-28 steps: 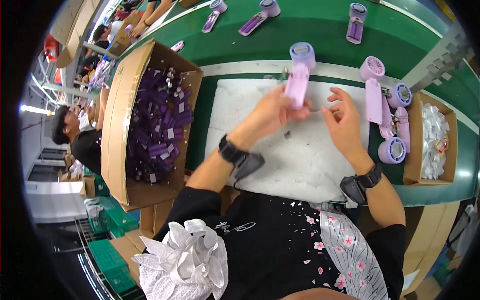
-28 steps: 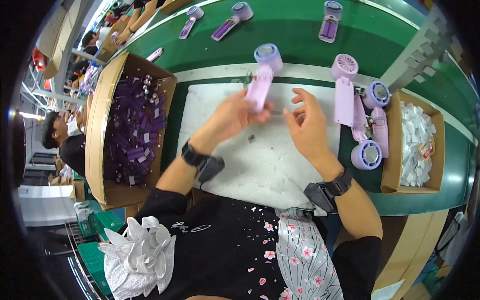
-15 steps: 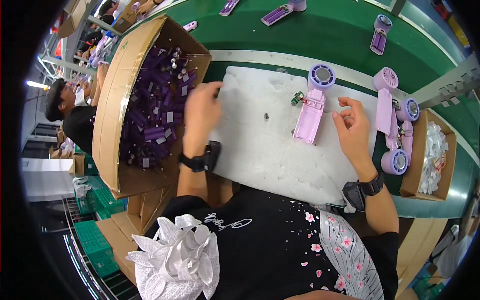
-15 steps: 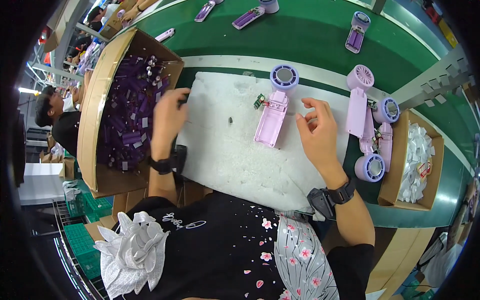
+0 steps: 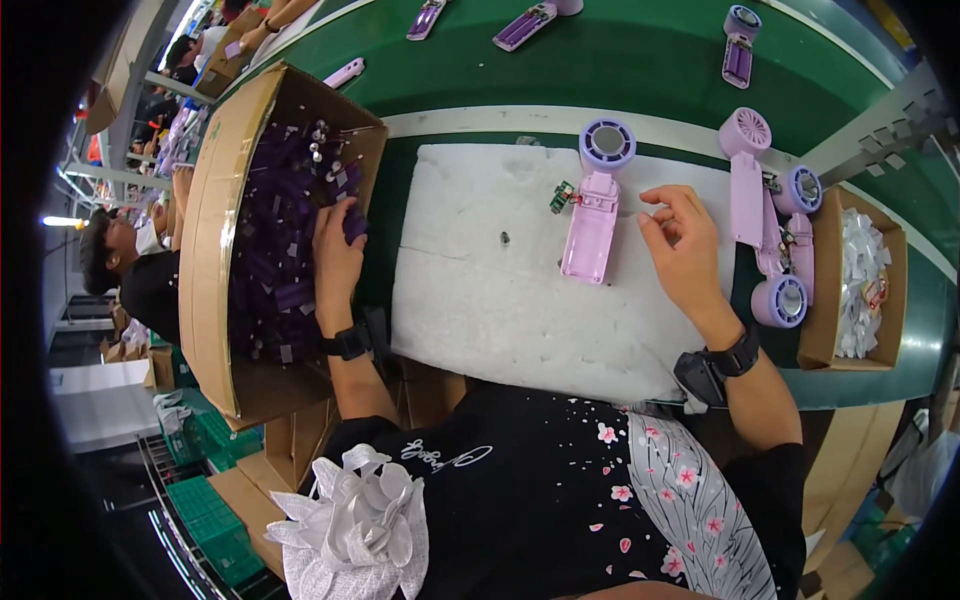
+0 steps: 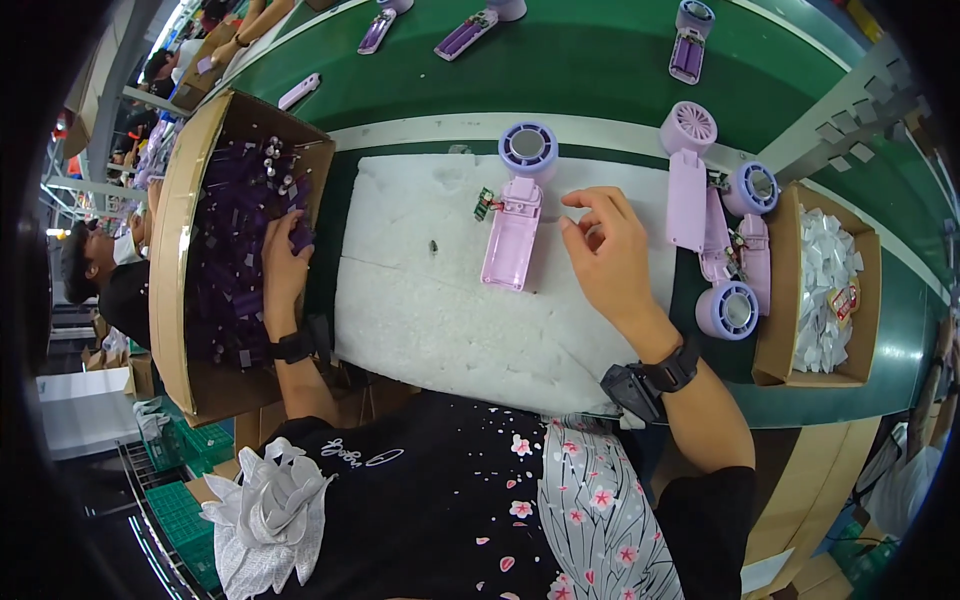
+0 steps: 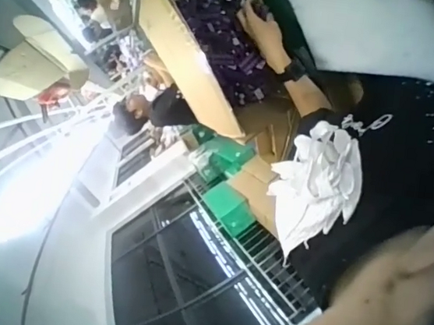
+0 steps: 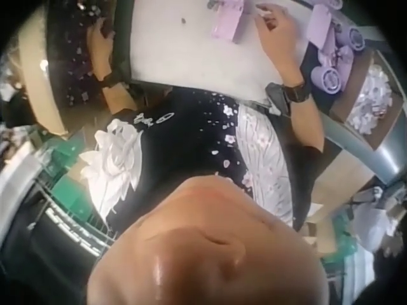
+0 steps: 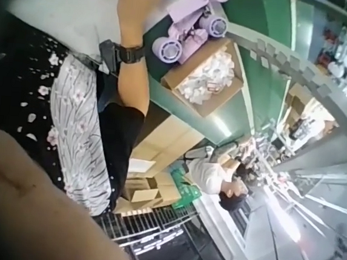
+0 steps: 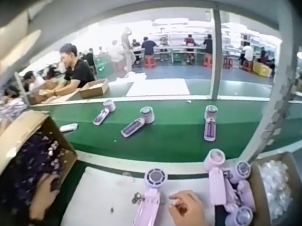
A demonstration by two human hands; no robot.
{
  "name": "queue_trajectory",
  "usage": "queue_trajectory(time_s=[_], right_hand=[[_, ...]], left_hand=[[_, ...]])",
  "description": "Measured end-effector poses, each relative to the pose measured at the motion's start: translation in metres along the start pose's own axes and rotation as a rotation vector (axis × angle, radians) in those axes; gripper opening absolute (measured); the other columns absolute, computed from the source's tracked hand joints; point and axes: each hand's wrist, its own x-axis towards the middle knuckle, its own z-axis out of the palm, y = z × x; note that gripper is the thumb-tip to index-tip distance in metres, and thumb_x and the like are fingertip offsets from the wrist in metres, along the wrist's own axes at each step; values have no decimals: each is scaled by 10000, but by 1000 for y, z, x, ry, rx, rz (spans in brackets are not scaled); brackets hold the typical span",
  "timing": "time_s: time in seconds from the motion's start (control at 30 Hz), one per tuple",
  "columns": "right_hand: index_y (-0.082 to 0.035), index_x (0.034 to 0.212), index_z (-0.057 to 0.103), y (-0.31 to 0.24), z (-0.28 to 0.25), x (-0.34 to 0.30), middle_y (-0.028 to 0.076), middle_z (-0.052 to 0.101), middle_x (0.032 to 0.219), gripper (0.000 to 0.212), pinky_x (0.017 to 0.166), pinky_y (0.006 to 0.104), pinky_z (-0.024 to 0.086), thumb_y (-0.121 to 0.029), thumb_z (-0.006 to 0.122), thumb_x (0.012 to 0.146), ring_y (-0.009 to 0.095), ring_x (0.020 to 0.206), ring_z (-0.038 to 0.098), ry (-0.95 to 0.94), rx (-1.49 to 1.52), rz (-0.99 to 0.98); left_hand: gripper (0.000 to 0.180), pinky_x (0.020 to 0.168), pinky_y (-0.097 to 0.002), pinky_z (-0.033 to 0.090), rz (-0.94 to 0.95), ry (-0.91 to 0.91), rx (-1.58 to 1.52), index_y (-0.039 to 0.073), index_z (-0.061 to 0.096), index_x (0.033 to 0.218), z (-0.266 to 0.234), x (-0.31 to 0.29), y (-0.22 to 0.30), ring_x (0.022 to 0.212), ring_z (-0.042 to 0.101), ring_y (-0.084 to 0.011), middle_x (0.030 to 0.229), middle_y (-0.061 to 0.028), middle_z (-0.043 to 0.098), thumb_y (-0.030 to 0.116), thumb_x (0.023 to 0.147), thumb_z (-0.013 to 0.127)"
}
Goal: The person picks up a battery and a fan casing, connects the battery wires to a circuit board, and presses the board and battery into the casing. After testing the fan, the person sets the assembly aside and repeats the process with another unit.
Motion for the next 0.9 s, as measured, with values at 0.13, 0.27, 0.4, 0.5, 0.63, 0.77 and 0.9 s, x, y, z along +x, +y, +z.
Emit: queue_trajectory(time_s=[0.13, 0.27, 0.4, 0.5, 0.63, 0.77, 0.9], right_hand=[[19, 1008, 607, -2, 2, 3, 58, 561, 1025, 153, 599, 208, 441, 20, 620, 855, 90, 726, 551, 14, 8, -7], [19, 1002, 610, -6, 6, 7, 57, 560, 1021, 144, 601, 208, 443, 15, 618, 858, 90, 727, 559, 25, 30, -24], [18, 998, 613, -6, 5, 5, 53, 560, 1023, 139, 601, 207, 442, 16, 616, 859, 88, 730, 561, 27, 45, -13], [-3, 986, 631, -3, 3, 6, 61, 587, 1003, 150, 569, 223, 457, 11, 624, 837, 115, 709, 588, 59, 48, -23], [4, 1013, 618, 0, -1, 4, 55, 582, 998, 134, 590, 221, 457, -30, 607, 884, 111, 736, 583, 66, 114, -2], [13, 1089, 584, -13, -5, -1, 63, 575, 958, 213, 603, 226, 461, -138, 592, 938, 114, 739, 577, -95, 463, 153], [11, 1228, 505, -34, 9, -3, 87, 584, 896, 418, 575, 244, 465, -295, 588, 956, 121, 665, 562, -364, 1132, 467]], left_hand=[[423, 939, -377, 445, -56, -83, 45, 6, 608, 1159, -6, 5, -9, 1098, 566, -341, 1156, -155, 574, -92, 749, 646], [405, 938, -358, 444, 79, 9, 120, 11, 611, 1154, -11, 5, -23, 1111, 565, -341, 1183, -162, 580, -74, 760, 646], [374, 937, -349, 445, 28, -17, 169, 14, 616, 1144, -12, -2, -10, 1096, 578, -355, 1180, -171, 605, -69, 779, 635], [361, 943, -341, 446, -47, -62, 102, 15, 618, 1130, -14, 1, 2, 1088, 593, -342, 1167, -165, 626, -73, 780, 635], [355, 956, -329, 445, -57, -33, -56, 16, 618, 1114, -15, -3, -5, 1094, 610, -310, 1164, -151, 649, -86, 775, 634], [301, 986, -376, 447, 220, 156, -272, 52, 676, 1020, -34, -9, 32, 1173, 571, -297, 1183, -134, 646, -95, 762, 625], [312, 993, -419, 445, 852, 31, -364, 81, 708, 991, -17, -21, 137, 1239, 495, -380, 1275, -115, 605, -91, 739, 638]])
